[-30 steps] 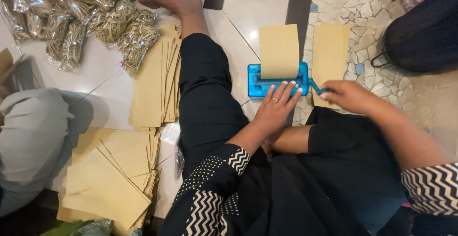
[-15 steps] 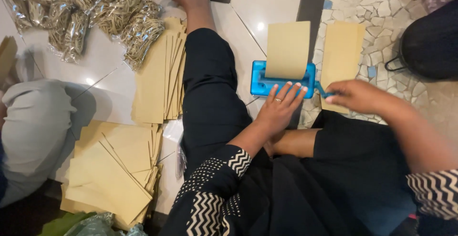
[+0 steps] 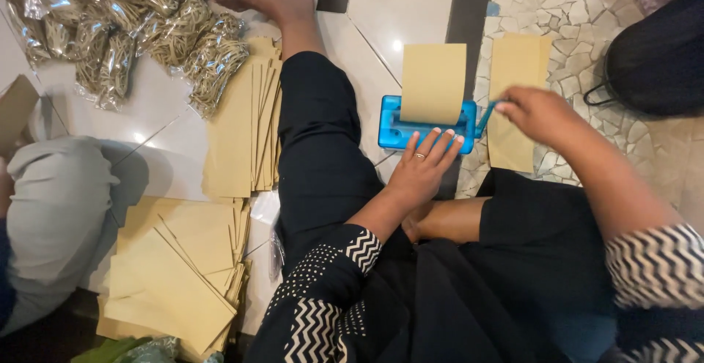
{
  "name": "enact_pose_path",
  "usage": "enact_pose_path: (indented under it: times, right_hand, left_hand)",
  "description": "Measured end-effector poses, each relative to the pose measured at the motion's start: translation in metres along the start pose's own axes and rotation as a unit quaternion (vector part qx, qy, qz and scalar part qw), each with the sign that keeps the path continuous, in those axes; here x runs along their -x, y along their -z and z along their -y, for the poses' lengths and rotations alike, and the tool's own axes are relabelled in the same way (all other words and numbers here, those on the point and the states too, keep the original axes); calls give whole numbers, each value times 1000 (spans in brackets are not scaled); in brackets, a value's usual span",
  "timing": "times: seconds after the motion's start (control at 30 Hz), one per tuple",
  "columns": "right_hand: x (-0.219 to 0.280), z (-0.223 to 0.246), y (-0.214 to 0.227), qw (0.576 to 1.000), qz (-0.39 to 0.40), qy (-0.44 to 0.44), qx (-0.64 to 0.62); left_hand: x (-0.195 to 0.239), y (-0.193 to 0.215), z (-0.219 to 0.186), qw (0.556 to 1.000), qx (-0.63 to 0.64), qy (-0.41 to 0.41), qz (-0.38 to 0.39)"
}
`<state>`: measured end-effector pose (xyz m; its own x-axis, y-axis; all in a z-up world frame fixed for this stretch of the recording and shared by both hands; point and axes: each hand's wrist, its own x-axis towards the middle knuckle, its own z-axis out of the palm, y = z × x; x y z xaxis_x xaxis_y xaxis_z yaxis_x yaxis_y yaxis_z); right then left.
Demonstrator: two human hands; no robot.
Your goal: The person uses a blue manual paper cutter to slice a sheet of brown paper into thin strips. They then gather the strips and place them into a small clear plastic bag, which is subsequently sealed. The person repeats the cutting process with another sheet of paper.
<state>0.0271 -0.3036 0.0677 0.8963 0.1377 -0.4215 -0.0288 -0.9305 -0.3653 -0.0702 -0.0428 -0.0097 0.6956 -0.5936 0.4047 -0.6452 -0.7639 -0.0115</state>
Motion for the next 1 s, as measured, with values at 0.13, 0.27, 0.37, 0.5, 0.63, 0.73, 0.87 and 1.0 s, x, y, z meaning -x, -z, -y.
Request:
enact_pose_path:
  times: [0.13,0.27,0.37,0.5,0.63,0.73,0.87,1.0]
  right_hand:
    - [-52,-36,-44,985,-84,37,-145]
    - [-89,-77,-123,998,-46,29,-19]
    - [-74,-85,-153,998,1,28,55]
    - [2,-24,-107,986,152,50,43]
    - [38,-22,-80,987,149,67,-4]
    - [53,-14,-52,990,112,43,-75]
    - [50,-2,-16,993,50,41,-99]
    - [10,-12,-6,994,-42,47,-91]
  left_hand:
    - [-4,-15,-2,984,10,10,-178]
    - [-4,-15,-2,985,14,7,-172]
    - [-4,-19,-3,985,33,6,-167]
    - [-1,-22,-3,986,39,4,-160]
    - [-1,-23,-3,986,32,-3,-161]
    - [0,-22,-3,988,30,5,-150]
    - [-1,-23,-3,988,47,8,-145]
    - [-2,-19,-3,988,45,9,-150]
